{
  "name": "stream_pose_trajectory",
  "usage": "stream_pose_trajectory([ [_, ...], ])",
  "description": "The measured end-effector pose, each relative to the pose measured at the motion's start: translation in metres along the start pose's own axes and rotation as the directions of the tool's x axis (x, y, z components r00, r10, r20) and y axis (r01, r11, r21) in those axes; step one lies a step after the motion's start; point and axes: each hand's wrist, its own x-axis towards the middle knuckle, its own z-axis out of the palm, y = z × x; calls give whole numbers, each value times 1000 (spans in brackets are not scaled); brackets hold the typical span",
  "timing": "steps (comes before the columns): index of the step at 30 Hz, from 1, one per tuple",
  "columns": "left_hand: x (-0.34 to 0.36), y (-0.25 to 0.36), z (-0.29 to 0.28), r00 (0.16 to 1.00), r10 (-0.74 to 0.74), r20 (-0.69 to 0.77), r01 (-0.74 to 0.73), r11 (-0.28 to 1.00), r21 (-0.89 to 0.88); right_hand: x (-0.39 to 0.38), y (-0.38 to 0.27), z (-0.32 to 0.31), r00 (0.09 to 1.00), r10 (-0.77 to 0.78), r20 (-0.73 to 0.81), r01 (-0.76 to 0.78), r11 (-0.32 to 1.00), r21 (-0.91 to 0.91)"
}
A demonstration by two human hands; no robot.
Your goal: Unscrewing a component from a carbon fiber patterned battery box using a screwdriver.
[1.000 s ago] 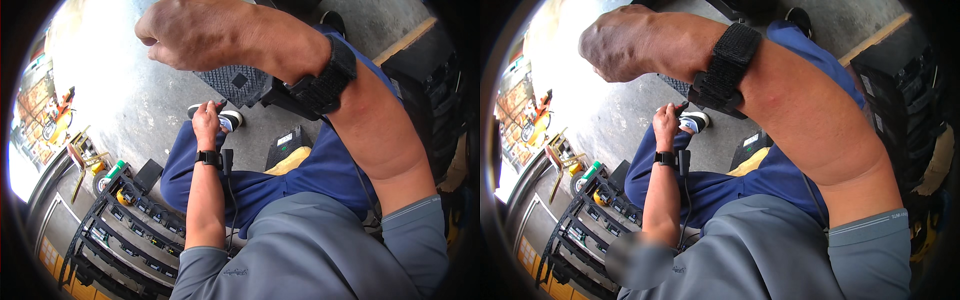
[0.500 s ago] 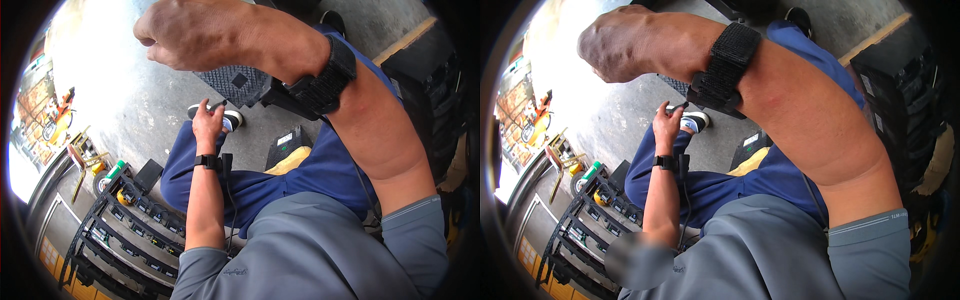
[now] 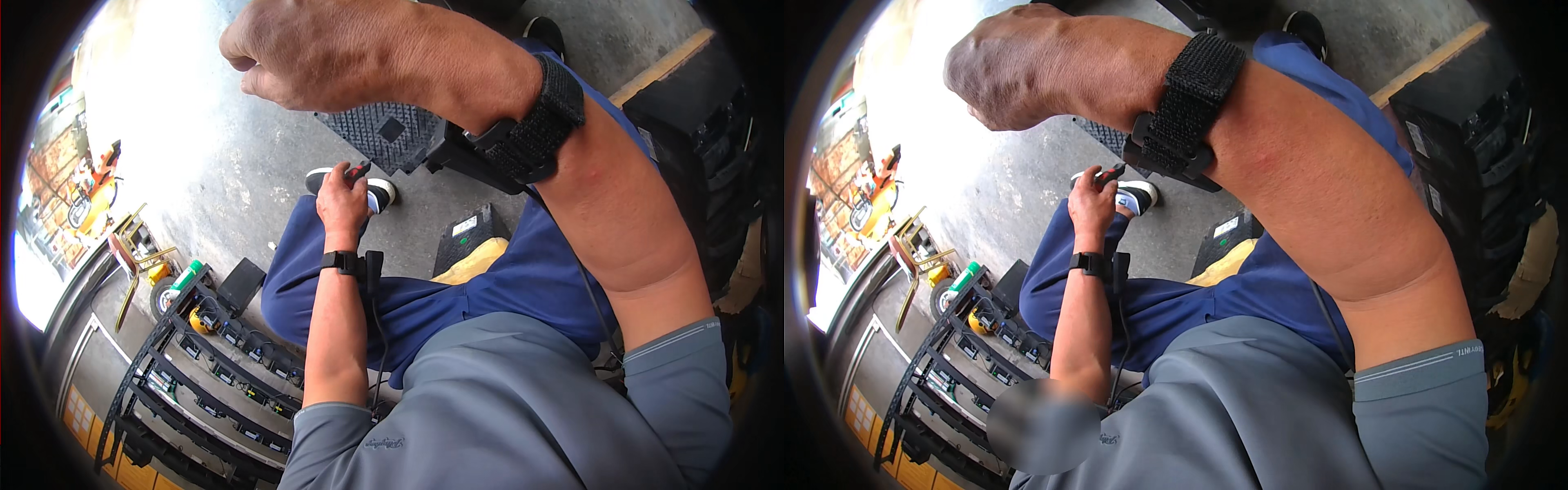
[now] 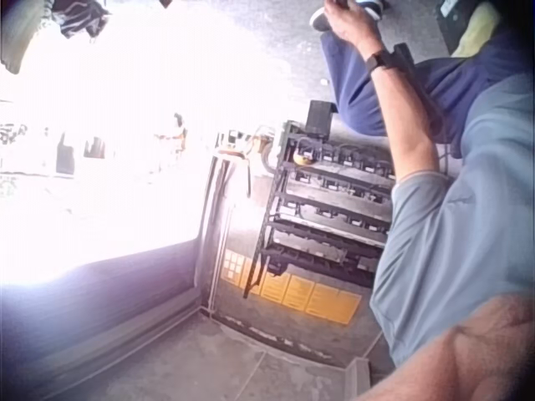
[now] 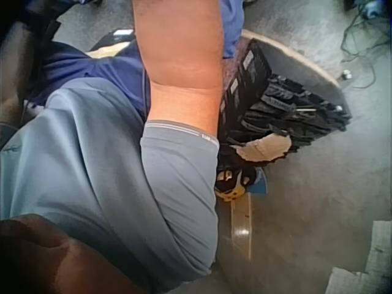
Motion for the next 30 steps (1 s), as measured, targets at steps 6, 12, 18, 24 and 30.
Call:
stream_pose_trajectory([
  [6, 22, -21, 5, 869, -368, 331, 452, 861, -231, 0, 1, -2, 1000, 4, -4, -4, 1000, 25],
  [12, -1, 2, -1, 1000, -21, -14, 21, 999, 28, 1, 1, 0, 1000, -7, -3, 7, 1000, 19],
  [18, 15, -19, 8, 957, -270, 101, 285, 940, -185, -4, 4, 12, 990, -8, -143, 12, 999, 31],
  [24, -2, 0, -2, 998, -9, -61, 13, 999, 50, 2, 2, -10, 997, 23, 67, -29, 995, 94],
  [30, 21, 7, -11, 838, -390, 381, 478, 861, -171, -3, 5, 8, 995, 26, -92, -25, 1000, 12],
])
